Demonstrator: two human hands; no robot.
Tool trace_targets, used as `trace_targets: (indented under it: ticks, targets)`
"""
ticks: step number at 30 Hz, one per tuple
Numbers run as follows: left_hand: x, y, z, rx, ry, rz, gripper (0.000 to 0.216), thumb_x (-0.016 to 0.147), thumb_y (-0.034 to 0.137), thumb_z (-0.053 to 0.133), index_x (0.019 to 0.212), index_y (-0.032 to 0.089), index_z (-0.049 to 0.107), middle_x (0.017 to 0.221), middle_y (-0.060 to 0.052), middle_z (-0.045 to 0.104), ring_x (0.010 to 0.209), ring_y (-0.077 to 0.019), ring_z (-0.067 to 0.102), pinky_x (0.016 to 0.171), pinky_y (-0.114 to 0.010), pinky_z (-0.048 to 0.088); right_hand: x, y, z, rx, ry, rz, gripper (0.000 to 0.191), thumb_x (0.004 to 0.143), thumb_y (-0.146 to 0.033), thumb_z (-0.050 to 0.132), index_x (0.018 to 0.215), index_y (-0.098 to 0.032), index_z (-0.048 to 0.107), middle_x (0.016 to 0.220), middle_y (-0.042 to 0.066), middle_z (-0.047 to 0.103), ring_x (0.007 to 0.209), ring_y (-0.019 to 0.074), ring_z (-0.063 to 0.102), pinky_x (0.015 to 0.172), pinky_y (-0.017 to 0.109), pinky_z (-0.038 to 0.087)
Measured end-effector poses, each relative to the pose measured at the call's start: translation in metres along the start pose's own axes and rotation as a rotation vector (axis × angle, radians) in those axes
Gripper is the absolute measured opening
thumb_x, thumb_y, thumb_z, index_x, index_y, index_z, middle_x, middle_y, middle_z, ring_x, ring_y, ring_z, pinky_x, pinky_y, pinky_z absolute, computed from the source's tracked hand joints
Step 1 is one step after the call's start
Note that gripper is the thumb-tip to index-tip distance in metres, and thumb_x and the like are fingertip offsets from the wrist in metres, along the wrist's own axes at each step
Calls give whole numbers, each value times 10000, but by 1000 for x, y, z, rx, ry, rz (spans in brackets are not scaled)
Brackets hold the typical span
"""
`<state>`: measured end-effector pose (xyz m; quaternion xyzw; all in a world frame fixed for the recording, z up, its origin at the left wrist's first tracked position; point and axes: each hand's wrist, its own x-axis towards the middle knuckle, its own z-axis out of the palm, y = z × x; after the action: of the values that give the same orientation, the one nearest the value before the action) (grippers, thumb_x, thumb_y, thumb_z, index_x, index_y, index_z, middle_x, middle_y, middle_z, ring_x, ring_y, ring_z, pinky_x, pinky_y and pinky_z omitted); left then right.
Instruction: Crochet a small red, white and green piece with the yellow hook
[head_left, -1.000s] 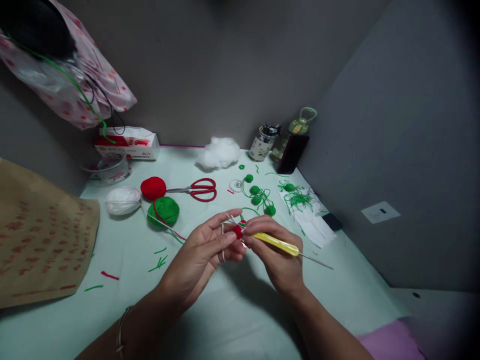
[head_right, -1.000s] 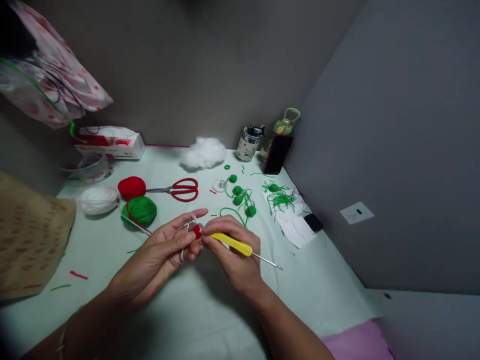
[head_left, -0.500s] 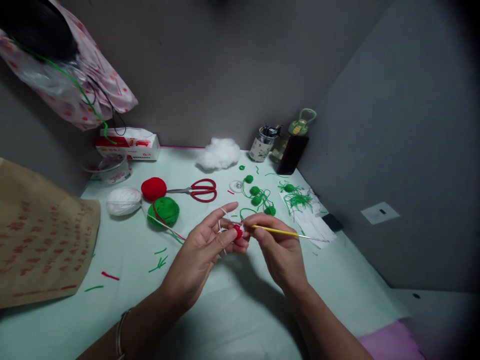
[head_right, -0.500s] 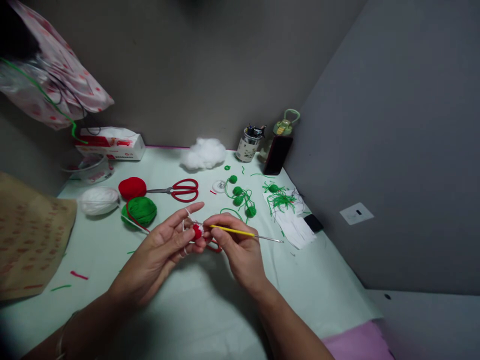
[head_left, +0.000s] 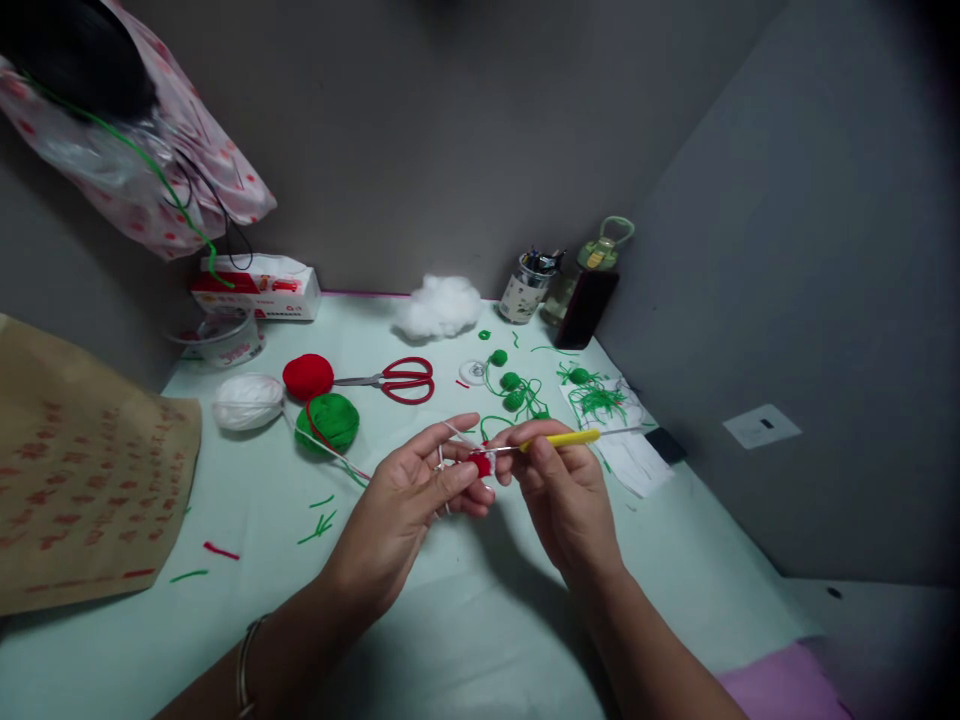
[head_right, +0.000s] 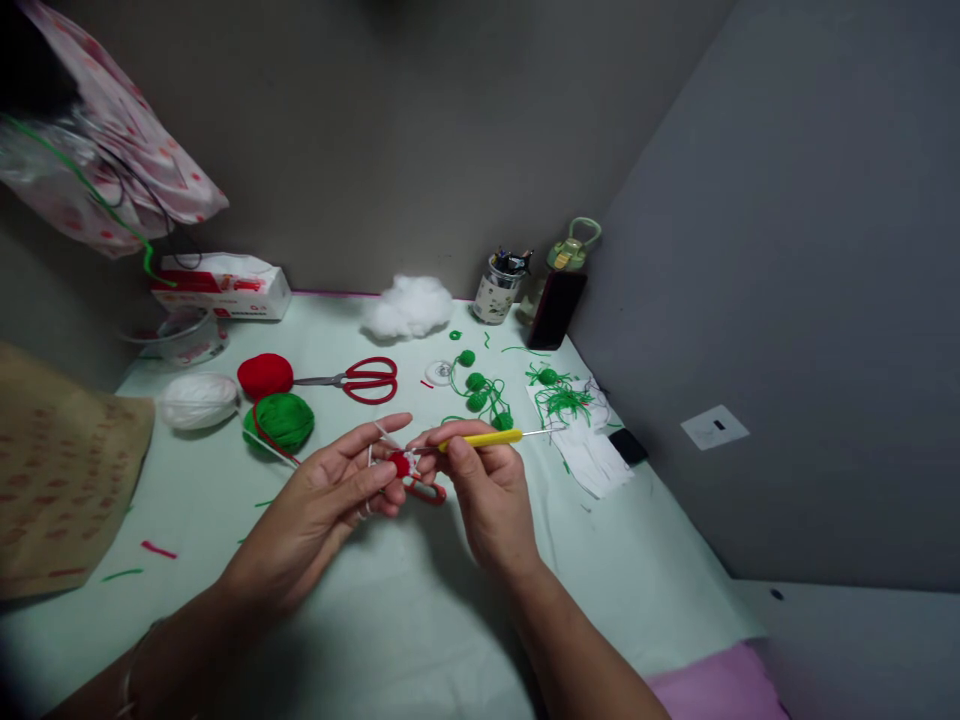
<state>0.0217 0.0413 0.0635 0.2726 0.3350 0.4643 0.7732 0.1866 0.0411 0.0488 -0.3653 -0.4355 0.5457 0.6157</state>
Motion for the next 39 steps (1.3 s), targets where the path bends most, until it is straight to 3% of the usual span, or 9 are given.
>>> trace_targets:
  ticks: [6, 15, 19, 23, 27, 29, 31, 36, 39]
  targets:
    - [-2, 1, -1, -3, -20, 28, 362, 839, 221, 838, 1192, 183, 765, 862, -23, 717, 759, -149, 696, 758, -292, 541, -3, -4, -4, -19, -96, -79, 181, 1001, -376, 669, 933, -237, 760, 902, 47, 775, 729, 156, 681, 668, 292, 566]
    - [-4, -3, -4, 82, -15, 110, 373, 849, 243, 842, 1215, 244, 768, 852, 13, 678, 762, -136, 691, 772, -283, 548, -11, -6, -8, -349, -114, -371, 214, 1050, -214, 558, 1047, -271, 764, 982, 50, 771, 866, 199, 704, 739, 359, 576]
    - [-3, -3, -4, 143, -3, 142, 348, 848, 235, 842, 1189, 246, 773, 805, 36, 658, 769, -121, 657, 796, -272, 515, -13, -7, -7, -563, -185, -574, 257, 1047, -135, 514, 1124, -245, 732, 1001, 61, 781, 925, 212, 724, 808, 393, 587]
    - [-4, -5, -3, 174, 4, 153, 393, 842, 213, 845, 1223, 248, 757, 785, 46, 656, 788, -120, 626, 843, -274, 481, -17, -6, -7, -865, -217, -791, 274, 1037, -116, 514, 1204, -223, 704, 1046, 91, 773, 930, 215, 738, 763, 373, 621]
    - [-6, -12, -2, 22, -44, 31, 552, 846, 286, 847, 1369, 231, 680, 855, 11, 697, 875, -156, 634, 898, -304, 464, -22, -4, -9, -1219, -211, -974, 380, 959, -68, 649, 1280, -263, 706, 1058, 75, 758, 964, 227, 749, 784, 360, 652]
    - [-5, -12, -2, -79, -70, -71, 553, 842, 303, 848, 1361, 196, 687, 870, -5, 697, 895, -163, 632, 913, -308, 461, -23, -3, -9, -1200, -192, -960, 379, 963, -73, 650, 1284, -267, 707, 1082, 76, 744, 985, 222, 742, 800, 354, 651]
    - [-3, -10, -3, -120, -61, -107, 523, 839, 268, 848, 1334, 172, 706, 847, -6, 688, 862, -148, 625, 912, -297, 461, -23, -3, -9, -1025, -162, -852, 326, 1003, -100, 594, 1260, -262, 713, 1080, 74, 739, 975, 210, 728, 801, 354, 639]
    - [-1, -4, -4, -55, 16, 30, 439, 858, 241, 828, 1288, 227, 743, 827, 12, 681, 793, -125, 624, 876, -278, 477, -15, -4, -6, -445, -55, -552, 255, 1045, -168, 531, 1103, -256, 764, 912, 31, 726, 804, 186, 676, 721, 363, 590]
    - [-4, -7, -4, 65, -21, 93, 404, 854, 258, 834, 1252, 281, 768, 873, 11, 690, 878, -151, 635, 916, -297, 475, -11, -3, -4, -386, -104, -476, 231, 1036, -181, 571, 1082, -273, 778, 954, 28, 743, 872, 188, 690, 750, 353, 587]
